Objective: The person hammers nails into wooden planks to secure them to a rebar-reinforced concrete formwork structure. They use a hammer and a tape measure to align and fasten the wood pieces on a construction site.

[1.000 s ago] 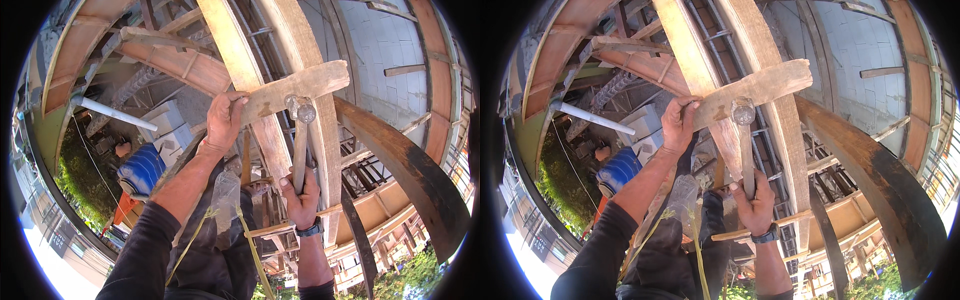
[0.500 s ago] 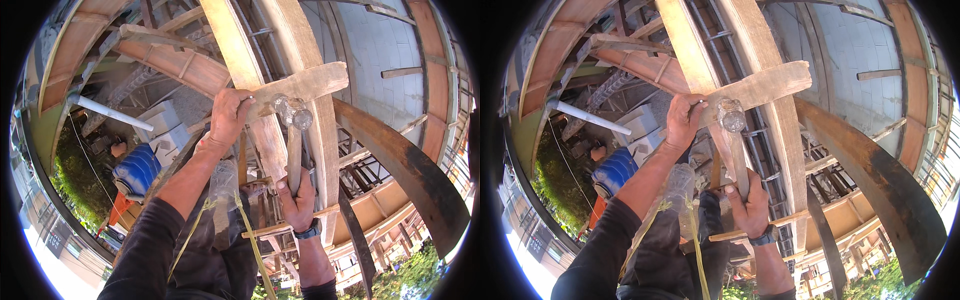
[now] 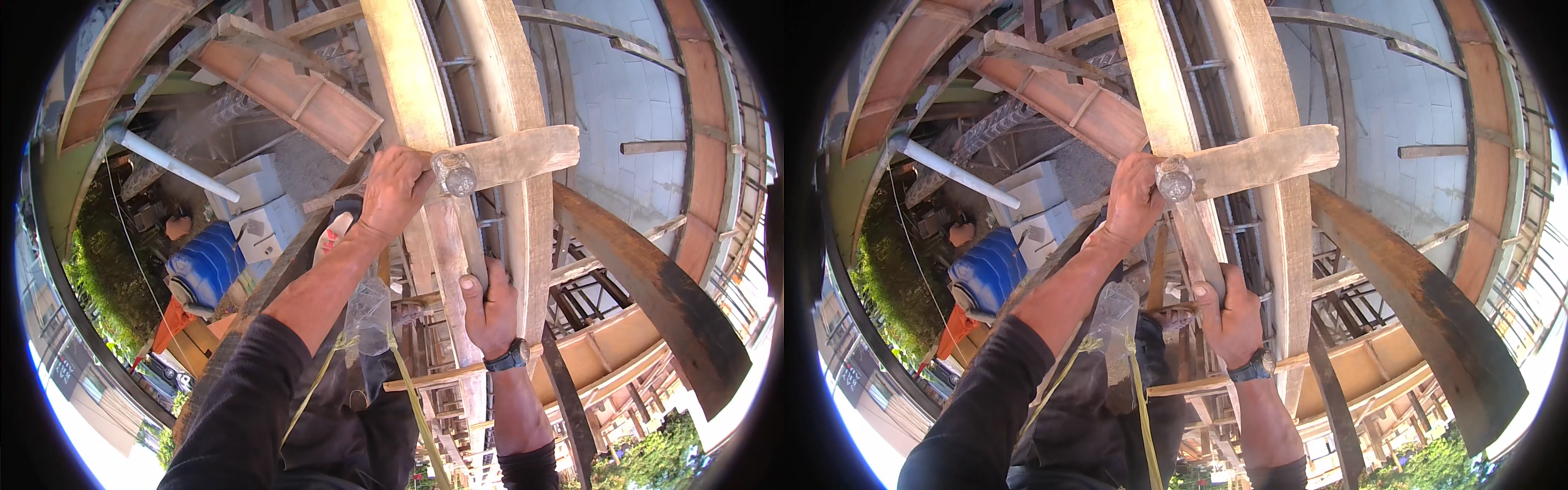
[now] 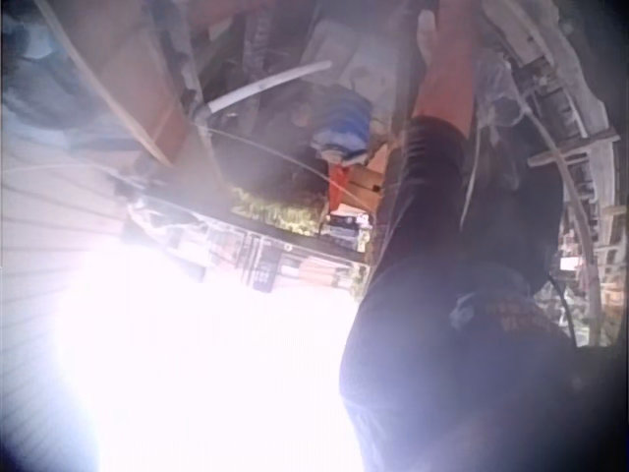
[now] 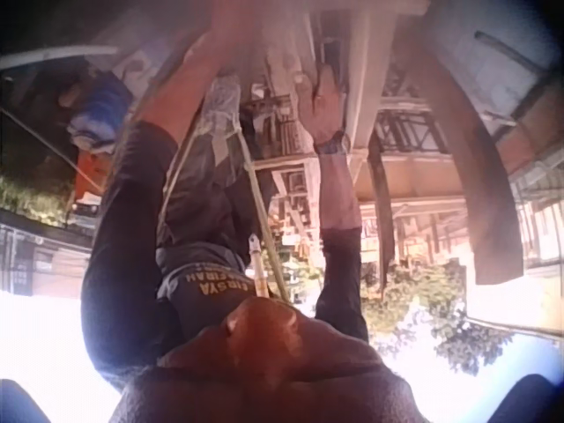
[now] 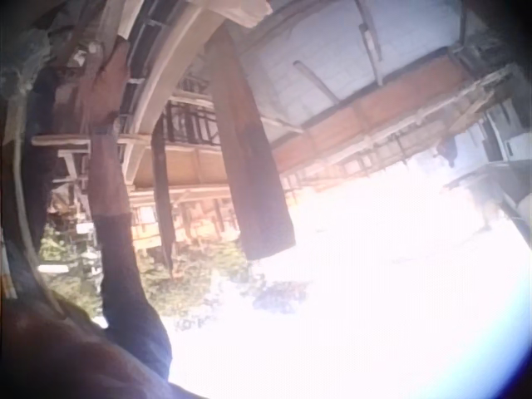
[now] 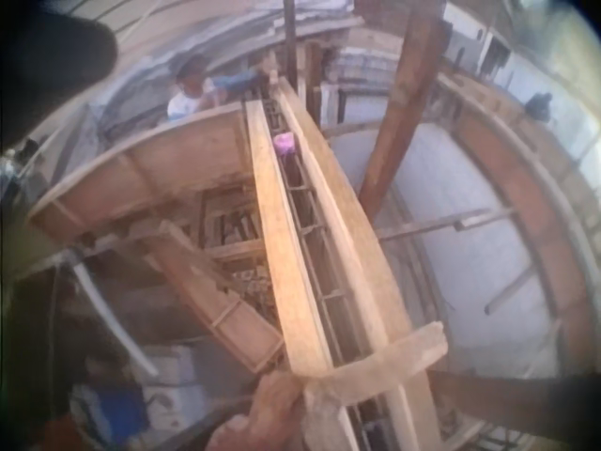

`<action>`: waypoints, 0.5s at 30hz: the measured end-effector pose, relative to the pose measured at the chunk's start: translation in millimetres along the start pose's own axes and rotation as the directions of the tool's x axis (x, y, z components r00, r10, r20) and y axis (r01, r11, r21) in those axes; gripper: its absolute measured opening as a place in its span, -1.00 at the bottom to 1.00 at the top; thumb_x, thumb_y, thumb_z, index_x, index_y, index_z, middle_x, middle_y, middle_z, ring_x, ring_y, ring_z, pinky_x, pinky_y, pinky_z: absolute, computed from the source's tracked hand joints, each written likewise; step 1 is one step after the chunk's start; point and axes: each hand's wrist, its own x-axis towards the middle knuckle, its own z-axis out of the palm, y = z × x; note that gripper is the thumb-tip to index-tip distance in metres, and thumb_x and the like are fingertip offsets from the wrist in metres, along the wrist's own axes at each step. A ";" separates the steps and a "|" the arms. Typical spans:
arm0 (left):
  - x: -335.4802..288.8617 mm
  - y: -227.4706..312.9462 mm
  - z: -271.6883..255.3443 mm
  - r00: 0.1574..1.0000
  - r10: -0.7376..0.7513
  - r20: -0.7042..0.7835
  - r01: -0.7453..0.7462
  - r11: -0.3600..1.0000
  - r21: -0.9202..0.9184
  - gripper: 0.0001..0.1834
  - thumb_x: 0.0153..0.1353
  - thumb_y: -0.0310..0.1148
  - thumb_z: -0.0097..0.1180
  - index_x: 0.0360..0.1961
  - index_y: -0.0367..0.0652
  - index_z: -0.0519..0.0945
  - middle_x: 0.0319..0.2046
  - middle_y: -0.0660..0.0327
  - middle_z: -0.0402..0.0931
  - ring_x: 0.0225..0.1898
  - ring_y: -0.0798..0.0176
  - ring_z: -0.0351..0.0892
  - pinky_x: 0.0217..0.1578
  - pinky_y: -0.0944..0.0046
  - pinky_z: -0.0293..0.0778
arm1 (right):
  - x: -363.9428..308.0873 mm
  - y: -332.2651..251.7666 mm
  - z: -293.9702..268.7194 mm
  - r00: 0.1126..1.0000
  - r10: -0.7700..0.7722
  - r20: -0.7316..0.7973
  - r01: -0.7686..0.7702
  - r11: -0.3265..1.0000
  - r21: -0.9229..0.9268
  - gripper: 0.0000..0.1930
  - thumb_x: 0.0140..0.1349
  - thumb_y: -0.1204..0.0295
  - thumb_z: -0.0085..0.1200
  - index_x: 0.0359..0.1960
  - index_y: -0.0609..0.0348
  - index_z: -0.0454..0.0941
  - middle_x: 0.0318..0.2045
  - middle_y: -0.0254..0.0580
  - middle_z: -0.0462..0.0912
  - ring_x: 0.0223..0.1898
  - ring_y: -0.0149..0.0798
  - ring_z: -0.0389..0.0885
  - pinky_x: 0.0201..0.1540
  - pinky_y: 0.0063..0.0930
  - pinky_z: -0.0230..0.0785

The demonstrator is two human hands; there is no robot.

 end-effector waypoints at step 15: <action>3.9 10.8 -17.0 1.000 0.019 0.001 -0.019 0.992 0.121 -0.56 0.25 -0.39 0.28 0.14 -0.23 0.51 -0.01 0.05 0.57 0.03 0.03 0.51 0.06 0.07 0.41 | -37.1 33.9 -8.3 0.985 0.141 -0.099 -0.128 0.983 0.129 -0.50 0.46 0.03 0.04 0.01 0.33 0.48 -0.47 0.00 0.64 -0.43 -0.17 0.64 -0.33 -0.27 0.46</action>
